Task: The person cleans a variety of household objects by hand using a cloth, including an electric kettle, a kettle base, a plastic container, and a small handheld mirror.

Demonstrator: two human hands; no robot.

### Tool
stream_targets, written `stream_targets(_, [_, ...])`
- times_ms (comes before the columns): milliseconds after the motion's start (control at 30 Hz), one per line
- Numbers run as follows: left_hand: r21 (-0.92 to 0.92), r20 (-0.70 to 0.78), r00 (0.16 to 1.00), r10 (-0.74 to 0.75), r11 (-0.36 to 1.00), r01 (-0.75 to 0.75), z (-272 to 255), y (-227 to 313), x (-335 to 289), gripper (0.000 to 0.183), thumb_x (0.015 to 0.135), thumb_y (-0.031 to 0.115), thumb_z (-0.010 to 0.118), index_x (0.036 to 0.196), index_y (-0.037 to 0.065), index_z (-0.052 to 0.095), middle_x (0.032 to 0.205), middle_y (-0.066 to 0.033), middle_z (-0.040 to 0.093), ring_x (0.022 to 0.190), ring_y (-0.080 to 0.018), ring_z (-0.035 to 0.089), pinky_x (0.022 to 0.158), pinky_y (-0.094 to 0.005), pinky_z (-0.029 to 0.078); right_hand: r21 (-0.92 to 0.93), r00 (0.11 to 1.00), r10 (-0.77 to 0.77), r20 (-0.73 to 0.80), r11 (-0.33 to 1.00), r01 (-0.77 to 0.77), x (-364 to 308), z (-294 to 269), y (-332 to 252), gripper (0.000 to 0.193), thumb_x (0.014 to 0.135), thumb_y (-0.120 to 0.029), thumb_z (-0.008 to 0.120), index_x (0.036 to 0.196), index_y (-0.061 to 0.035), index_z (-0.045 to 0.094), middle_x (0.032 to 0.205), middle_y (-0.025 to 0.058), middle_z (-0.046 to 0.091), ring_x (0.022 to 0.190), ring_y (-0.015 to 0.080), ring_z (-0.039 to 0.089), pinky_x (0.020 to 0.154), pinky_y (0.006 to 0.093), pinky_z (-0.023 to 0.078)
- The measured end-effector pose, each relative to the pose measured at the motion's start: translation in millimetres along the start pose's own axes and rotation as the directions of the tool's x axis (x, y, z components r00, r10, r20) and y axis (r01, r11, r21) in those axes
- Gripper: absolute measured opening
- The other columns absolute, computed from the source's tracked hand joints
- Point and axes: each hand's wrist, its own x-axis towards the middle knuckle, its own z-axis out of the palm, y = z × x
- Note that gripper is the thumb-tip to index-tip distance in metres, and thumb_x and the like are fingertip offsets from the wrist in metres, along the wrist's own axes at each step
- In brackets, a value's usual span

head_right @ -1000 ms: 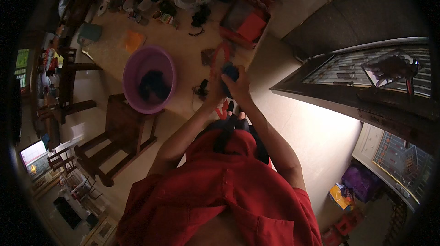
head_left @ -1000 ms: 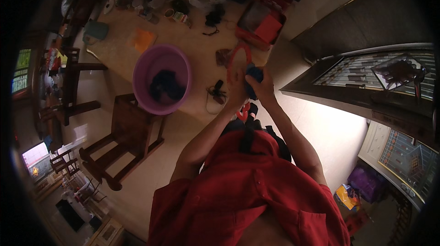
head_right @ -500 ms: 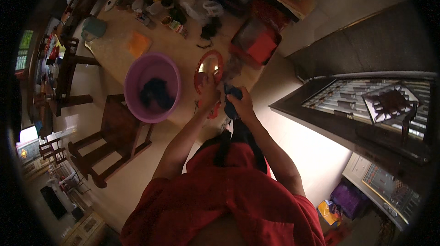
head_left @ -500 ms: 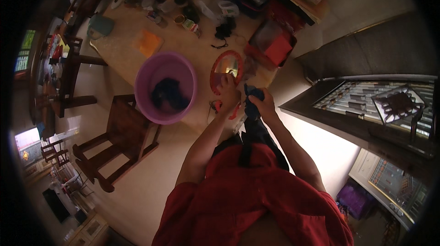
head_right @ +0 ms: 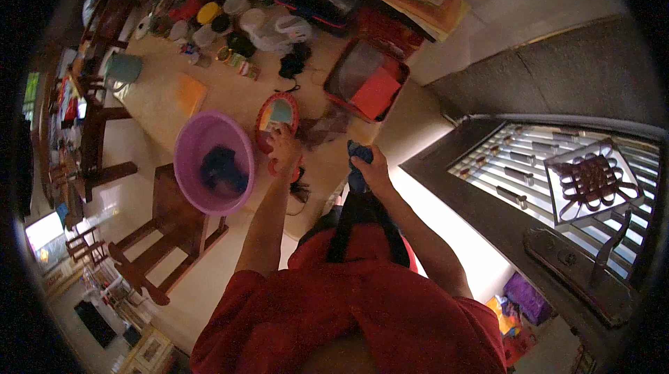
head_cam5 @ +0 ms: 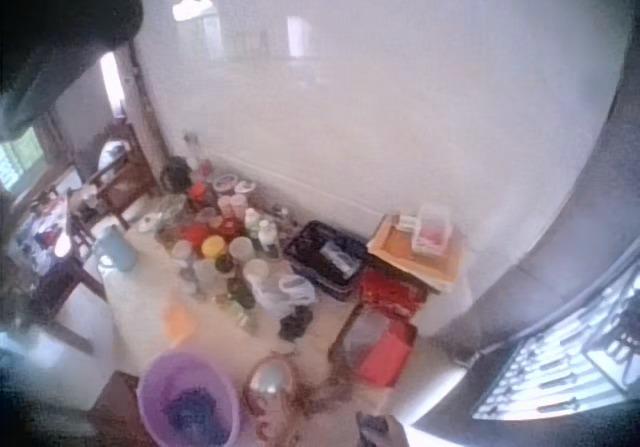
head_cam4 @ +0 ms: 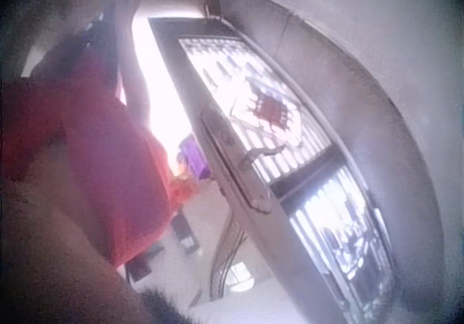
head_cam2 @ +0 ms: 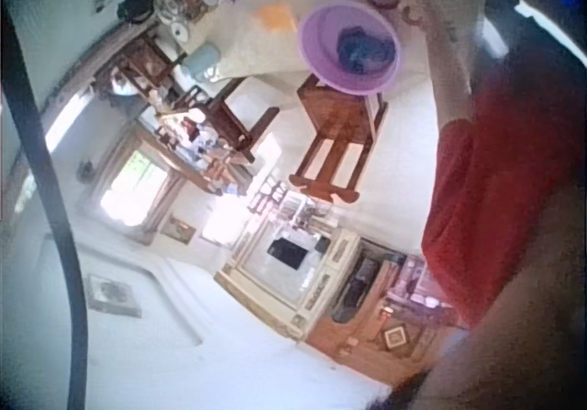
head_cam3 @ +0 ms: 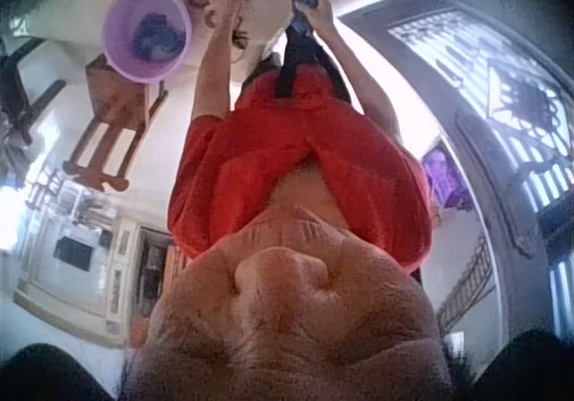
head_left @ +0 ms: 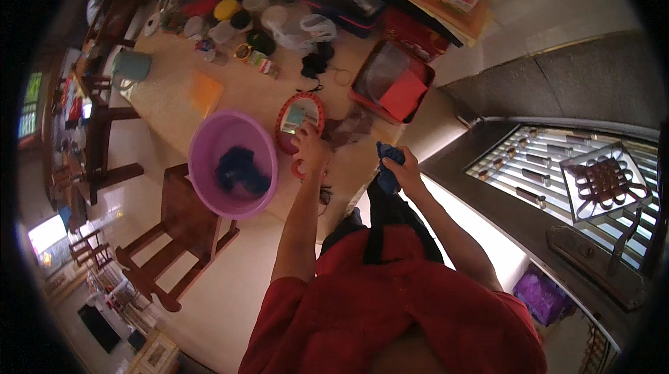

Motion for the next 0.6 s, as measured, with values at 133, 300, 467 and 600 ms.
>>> stream_targets(133, [0.008,0.038,0.998,0.048,0.999,-0.048,20,3,4,0.057,0.074,0.008,0.053,0.127,0.004,0.032,0.127,-0.0252,0.034,0.108,-0.0433,0.037,0.068,-0.0581,0.043,-0.033,0.993,0.068,-0.096,0.997,-0.072,15,-27,14,0.029,0.076,-0.013,0.066,0.097,-0.0004,0.050,0.082,0.0090,0.056,0.071,0.0164,0.056,0.062,0.0311,0.047])
stream_targets(300, [0.012,0.017,0.992,0.128,0.992,-0.128,65,-24,12,0.067,0.074,0.006,0.054,0.132,0.000,0.020,0.128,-0.0319,0.026,0.113,-0.0469,0.031,0.080,-0.0566,0.041,-0.065,0.979,0.061,-0.196,0.995,-0.075,30,-42,17,0.032,0.075,-0.014,0.068,0.097,0.0016,0.051,0.077,0.0085,0.059,0.067,0.0143,0.058,0.060,0.0291,0.049])
stream_targets(467, [0.082,0.270,0.963,0.002,0.996,-0.025,53,-6,21,0.067,0.075,0.007,0.055,0.133,0.002,0.021,0.133,-0.0298,0.017,0.120,-0.0441,0.025,0.085,-0.0576,0.036,0.049,0.965,0.082,-0.249,0.996,-0.072,43,-55,22,0.031,0.074,-0.016,0.069,0.093,0.0005,0.051,0.077,0.0078,0.057,0.065,0.0154,0.055,0.058,0.0301,0.046])
stream_targets(600, [-0.451,0.048,0.996,0.071,0.891,-0.041,39,34,33,0.066,0.072,0.012,0.063,0.129,0.002,0.030,0.123,-0.0232,0.038,0.108,-0.0357,0.041,0.084,-0.0513,0.039,0.114,0.955,0.086,-0.285,0.992,-0.056,50,-50,12,0.030,0.075,-0.013,0.068,0.095,0.0020,0.052,0.076,0.0083,0.059,0.064,0.0140,0.058,0.057,0.0280,0.049])
